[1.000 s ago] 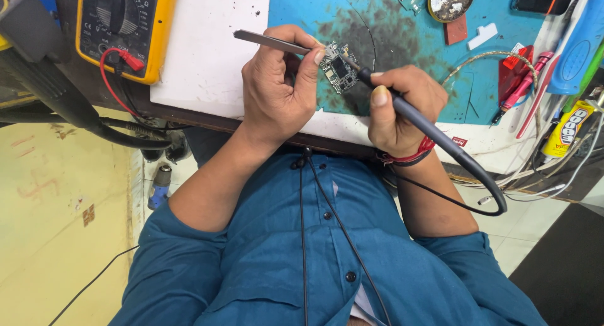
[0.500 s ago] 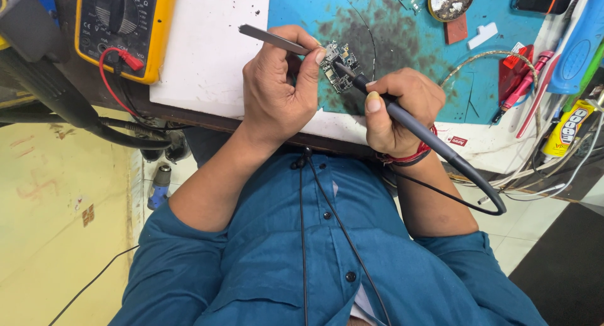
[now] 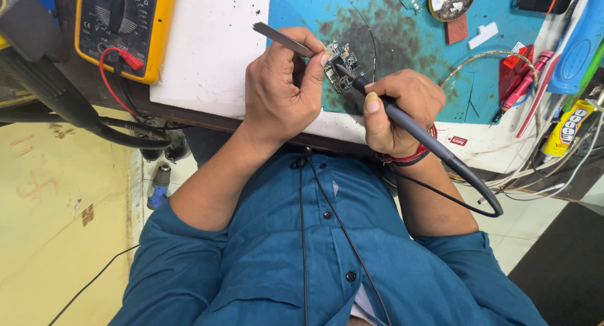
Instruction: The person solders components on a small circuit board at a repair workbench. They hold the board with tweezers in one hand and a soldering iron in the other, dip the iron in a soldering flux tin, and work on the board's contacts, steadying the board with a metal file-like tool.
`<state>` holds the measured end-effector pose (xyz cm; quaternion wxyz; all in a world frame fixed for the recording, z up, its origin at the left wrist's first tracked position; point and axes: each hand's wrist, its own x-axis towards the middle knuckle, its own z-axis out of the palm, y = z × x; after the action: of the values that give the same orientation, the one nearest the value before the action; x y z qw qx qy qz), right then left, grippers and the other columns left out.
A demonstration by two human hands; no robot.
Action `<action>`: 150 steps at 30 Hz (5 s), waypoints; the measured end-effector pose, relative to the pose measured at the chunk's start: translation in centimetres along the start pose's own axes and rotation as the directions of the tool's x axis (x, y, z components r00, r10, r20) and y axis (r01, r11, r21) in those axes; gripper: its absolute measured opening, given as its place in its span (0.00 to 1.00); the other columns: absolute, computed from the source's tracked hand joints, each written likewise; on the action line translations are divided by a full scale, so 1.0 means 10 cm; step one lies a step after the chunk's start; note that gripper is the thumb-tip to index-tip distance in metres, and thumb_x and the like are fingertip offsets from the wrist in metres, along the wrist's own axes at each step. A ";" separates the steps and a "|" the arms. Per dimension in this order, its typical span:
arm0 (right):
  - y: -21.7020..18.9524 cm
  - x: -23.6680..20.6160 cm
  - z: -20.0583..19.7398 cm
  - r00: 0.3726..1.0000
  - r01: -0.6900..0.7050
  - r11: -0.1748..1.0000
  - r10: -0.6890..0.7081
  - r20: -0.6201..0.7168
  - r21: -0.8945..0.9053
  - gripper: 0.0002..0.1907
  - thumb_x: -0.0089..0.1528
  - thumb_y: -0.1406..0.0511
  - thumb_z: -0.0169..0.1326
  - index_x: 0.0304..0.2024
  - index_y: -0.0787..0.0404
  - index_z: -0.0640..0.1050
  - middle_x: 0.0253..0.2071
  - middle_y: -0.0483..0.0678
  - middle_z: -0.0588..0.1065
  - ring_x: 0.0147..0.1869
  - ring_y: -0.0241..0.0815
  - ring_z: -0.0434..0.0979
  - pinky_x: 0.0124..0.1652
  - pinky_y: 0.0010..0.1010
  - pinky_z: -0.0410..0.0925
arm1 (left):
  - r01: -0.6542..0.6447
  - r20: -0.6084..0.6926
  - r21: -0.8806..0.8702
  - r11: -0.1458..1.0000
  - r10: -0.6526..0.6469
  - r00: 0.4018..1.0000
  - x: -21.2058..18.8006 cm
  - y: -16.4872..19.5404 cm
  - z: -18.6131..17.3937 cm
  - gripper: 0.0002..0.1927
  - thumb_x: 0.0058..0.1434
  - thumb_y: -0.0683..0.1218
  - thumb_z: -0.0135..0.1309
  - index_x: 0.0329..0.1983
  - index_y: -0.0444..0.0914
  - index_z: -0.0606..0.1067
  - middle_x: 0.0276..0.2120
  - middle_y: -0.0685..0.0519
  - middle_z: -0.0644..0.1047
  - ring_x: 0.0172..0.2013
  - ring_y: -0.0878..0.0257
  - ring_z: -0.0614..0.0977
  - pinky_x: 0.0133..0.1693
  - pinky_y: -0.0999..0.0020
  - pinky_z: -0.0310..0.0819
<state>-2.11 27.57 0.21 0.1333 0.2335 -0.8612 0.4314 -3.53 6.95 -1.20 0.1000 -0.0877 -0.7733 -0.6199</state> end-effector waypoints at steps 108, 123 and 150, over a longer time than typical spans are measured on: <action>-0.04 0.06 0.06 0.999 0.035 0.999 -0.035 0.006 -0.008 0.04 0.67 0.69 0.56 0.38 0.64 0.76 0.28 0.50 0.75 0.30 0.49 0.75 0.31 0.35 0.67 | 0.032 -0.023 -0.032 0.999 -0.033 0.999 -0.02 -0.04 0.02 0.05 0.74 0.36 0.55 0.47 0.35 0.71 0.32 0.55 0.77 0.27 0.72 0.78 0.27 0.77 0.71; -0.06 0.09 0.05 0.999 0.040 0.999 -0.039 0.020 -0.026 0.03 0.65 0.70 0.57 0.37 0.63 0.76 0.29 0.51 0.76 0.30 0.50 0.76 0.32 0.35 0.68 | 0.057 -0.019 -0.056 0.997 -0.058 0.998 -0.01 -0.03 0.02 0.05 0.74 0.36 0.54 0.48 0.35 0.70 0.31 0.54 0.77 0.26 0.72 0.79 0.28 0.76 0.70; -0.08 0.09 0.06 0.999 0.046 0.996 -0.046 0.007 -0.070 0.03 0.64 0.70 0.59 0.37 0.63 0.77 0.26 0.49 0.74 0.29 0.50 0.75 0.30 0.36 0.66 | 0.038 -0.011 -0.047 0.998 -0.038 0.999 -0.02 -0.06 0.01 0.05 0.74 0.35 0.53 0.48 0.35 0.69 0.31 0.55 0.76 0.26 0.72 0.79 0.26 0.78 0.70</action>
<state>-2.48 26.46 0.79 0.1489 0.2495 -0.8706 0.3969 -3.49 6.91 -1.88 0.0906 -0.0717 -0.7595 -0.6402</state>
